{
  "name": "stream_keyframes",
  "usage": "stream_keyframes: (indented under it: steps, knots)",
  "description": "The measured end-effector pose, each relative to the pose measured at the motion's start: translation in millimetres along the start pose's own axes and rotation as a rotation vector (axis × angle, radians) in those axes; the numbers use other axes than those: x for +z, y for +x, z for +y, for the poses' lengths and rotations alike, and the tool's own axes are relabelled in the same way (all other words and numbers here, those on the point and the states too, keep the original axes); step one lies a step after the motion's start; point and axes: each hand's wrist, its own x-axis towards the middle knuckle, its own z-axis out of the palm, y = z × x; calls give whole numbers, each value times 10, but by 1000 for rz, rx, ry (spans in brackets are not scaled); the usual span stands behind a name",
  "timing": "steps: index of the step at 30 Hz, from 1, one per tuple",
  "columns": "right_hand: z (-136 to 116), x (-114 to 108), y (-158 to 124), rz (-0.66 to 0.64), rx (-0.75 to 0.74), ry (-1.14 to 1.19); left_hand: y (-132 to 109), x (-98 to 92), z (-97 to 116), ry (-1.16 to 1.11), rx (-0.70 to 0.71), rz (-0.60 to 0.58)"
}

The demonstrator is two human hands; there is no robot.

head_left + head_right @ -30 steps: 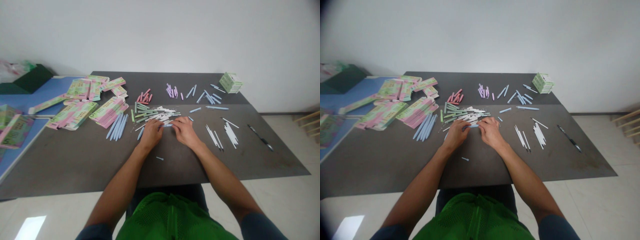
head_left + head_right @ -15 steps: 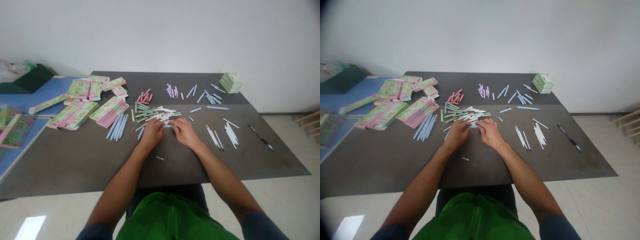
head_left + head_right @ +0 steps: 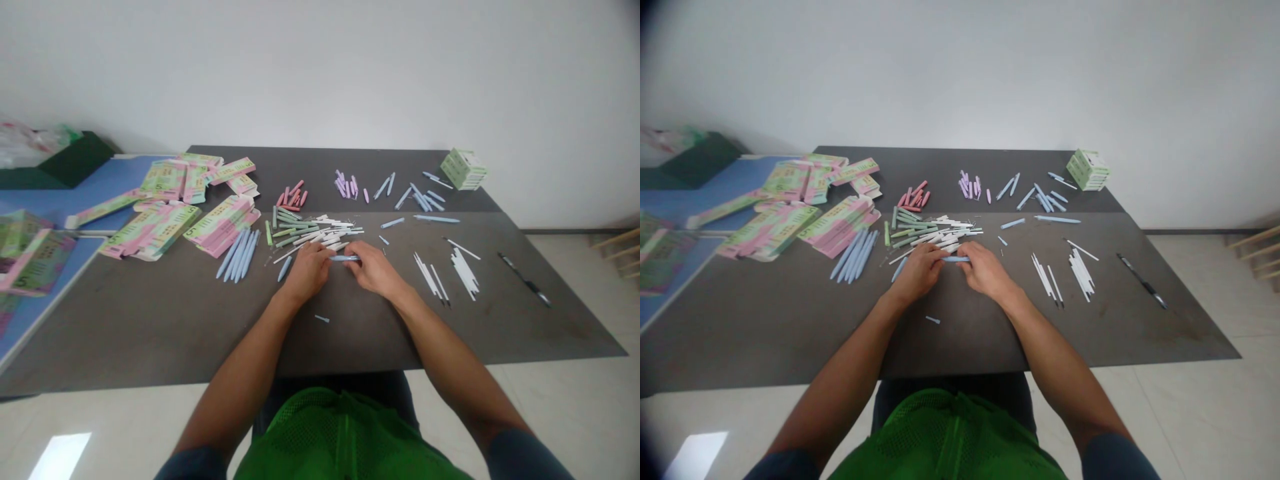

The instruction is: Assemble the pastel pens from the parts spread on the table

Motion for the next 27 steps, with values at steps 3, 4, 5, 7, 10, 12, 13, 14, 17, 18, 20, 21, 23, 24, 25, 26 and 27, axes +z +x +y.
stream_keyframes:
  steps: [3,4,5,7,10,12,13,14,17,18,20,21,23,24,25,26,27]
  knots:
    - [54,-7,10,8,-33,13,-1,-2,-3,-52,7,40]
    - [68,-9,15,0,-43,5,-2,-5,0,-70,7,63]
    - [78,-11,21,-11,-54,-8,-3,-8,3,-86,6,88]
    - [81,-9,27,-33,-68,-30,-5,-16,11,-114,4,131]
    - [56,4,23,-56,-61,-8,-6,-20,21,-145,1,173]
    - [39,13,14,-44,-37,11,-6,-18,23,-153,3,177]
    - [33,16,9,-31,-25,14,-6,-16,23,-155,5,174]
    - [31,16,6,-17,-17,17,-5,-14,22,-156,7,171]
    - [32,5,10,-20,-46,23,-5,-12,21,-156,9,173]
    - [32,-1,15,-31,-65,20,-4,-13,21,-155,9,177]
    - [28,-7,22,-55,-88,3,-3,-13,21,-150,8,184]
    - [24,-7,24,-63,-87,-8,-2,-13,22,-149,6,185]
    - [17,3,21,-61,-60,-24,0,-9,23,-152,-4,185]
    - [16,10,16,-51,-44,-28,0,-7,23,-154,-10,183]
    - [17,17,12,-38,-34,-32,0,-5,22,-155,-15,182]
    - [20,22,7,-24,-29,-33,0,-4,21,-157,-18,181]
    - [24,24,5,-14,-31,-34,0,-3,20,-157,-18,181]
